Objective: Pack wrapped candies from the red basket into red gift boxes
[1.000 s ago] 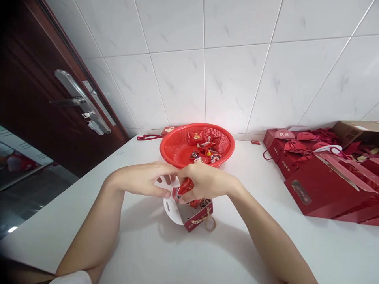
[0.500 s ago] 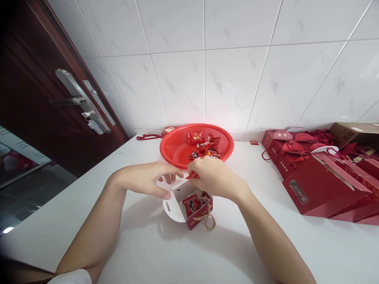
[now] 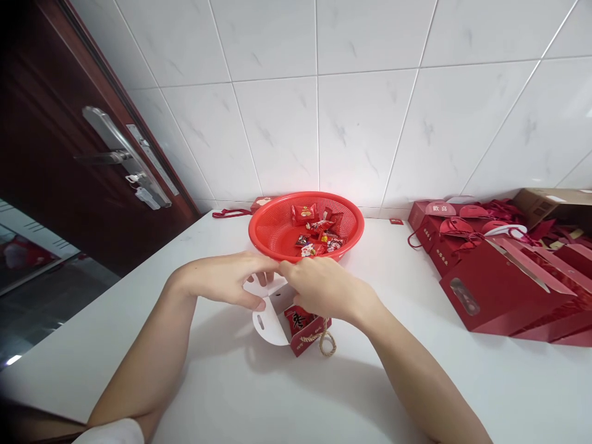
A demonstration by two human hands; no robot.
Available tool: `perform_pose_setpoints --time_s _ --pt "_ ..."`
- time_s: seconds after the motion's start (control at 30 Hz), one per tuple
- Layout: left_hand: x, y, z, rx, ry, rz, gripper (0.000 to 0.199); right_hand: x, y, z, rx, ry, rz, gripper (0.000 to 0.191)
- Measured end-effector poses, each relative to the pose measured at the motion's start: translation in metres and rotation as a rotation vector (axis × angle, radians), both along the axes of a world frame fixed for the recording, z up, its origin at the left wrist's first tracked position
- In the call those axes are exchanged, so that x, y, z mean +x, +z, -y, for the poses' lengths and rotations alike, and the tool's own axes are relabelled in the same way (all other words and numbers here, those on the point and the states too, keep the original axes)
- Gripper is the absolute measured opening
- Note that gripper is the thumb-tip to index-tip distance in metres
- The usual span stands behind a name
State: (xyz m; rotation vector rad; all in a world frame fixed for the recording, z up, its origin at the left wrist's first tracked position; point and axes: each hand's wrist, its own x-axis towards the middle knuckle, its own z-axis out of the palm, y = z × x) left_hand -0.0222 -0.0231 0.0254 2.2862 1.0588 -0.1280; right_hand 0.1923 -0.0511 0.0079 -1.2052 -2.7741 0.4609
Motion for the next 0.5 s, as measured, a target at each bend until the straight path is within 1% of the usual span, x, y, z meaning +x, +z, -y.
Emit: perform_pose_setpoints --time_s 0.07,0.13,0.3,0.4,0.5 --pt "0.000 0.000 0.001 -0.014 0.026 0.008 0.065 0.003 0.003 0.000 0.031 -0.047 0.052 0.025" --pt "-0.001 0.000 0.001 -0.018 0.046 -0.003 0.066 0.007 0.008 0.001 0.029 -0.059 0.076 0.020" --pt "-0.006 0.004 0.002 0.001 0.087 -0.041 0.066 0.024 0.018 0.005 0.016 -0.056 0.015 0.013" --pt "-0.009 0.007 0.002 0.012 0.099 -0.064 0.067 0.031 0.019 0.005 0.025 -0.074 -0.027 0.013" --pt "-0.010 0.007 0.002 0.046 0.120 -0.117 0.071 0.033 0.019 0.005 -0.026 -0.063 -0.023 0.011"
